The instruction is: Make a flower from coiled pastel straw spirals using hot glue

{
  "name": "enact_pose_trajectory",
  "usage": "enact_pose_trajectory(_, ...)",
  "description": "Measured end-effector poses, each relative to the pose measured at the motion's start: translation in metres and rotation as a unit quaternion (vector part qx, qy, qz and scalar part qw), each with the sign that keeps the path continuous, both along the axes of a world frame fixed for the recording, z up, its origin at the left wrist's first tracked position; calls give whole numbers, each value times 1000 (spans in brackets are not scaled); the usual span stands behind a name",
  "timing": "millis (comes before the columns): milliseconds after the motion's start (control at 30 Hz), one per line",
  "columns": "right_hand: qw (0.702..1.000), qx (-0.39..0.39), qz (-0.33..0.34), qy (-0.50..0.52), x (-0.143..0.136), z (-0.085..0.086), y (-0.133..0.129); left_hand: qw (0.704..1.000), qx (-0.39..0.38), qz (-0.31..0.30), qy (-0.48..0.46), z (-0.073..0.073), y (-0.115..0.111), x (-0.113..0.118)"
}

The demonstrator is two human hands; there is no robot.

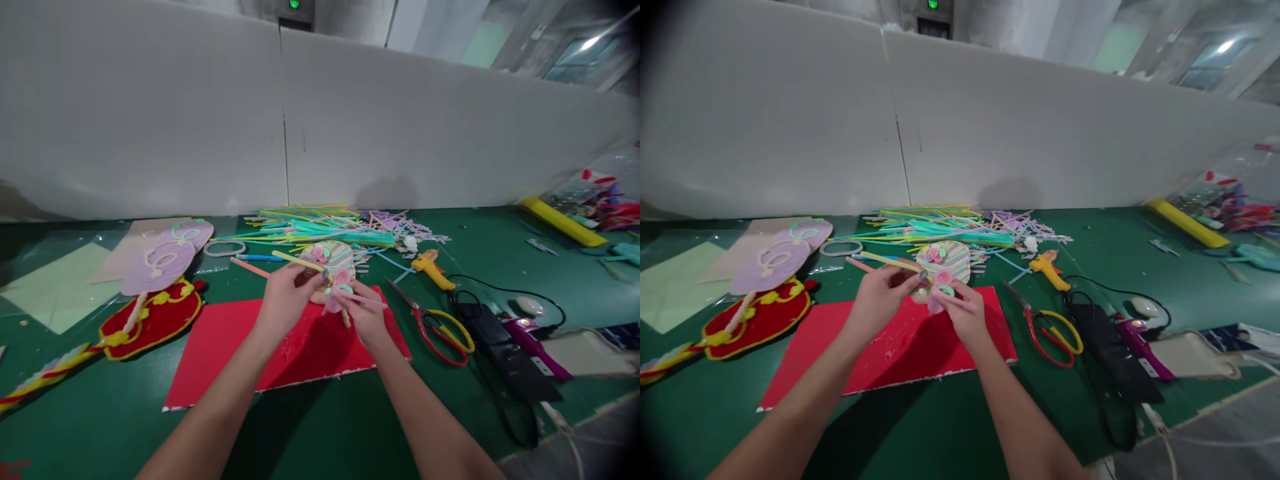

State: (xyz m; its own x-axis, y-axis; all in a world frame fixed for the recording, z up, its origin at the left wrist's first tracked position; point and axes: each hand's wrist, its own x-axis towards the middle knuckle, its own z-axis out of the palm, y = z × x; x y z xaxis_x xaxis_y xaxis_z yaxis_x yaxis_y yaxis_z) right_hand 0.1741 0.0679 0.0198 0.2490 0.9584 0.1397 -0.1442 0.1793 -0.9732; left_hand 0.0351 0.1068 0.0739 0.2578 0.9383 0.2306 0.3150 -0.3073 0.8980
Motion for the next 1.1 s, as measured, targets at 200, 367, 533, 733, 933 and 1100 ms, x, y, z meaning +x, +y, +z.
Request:
enact_pose_trajectory(200,998,-2,-24,50,0,-11,7,998,66,-20,-13,-5,-5,5)
enact_pose_trajectory(367,998,-14,-8,67,0,-11,9,994,57,-74,-52,-14,-2,4)
enact_pose_trajectory(533,997,-30,28,71,0,-7,4,991,60,-103,-59,-21,7,-1)
enact_pose_trajectory(733,997,-57,38,23,-2,-6,1,992,39,-108,-45,-19,8,-5)
enact_pose_trajectory(933,997,-31,42,62,1,-9,6,982,-38,-149,-108,-17,10,-7)
enact_pose_trajectory(1100,997,-29,50,59,5,-8,6,984,-30,-123,-122,-15,11,-7)
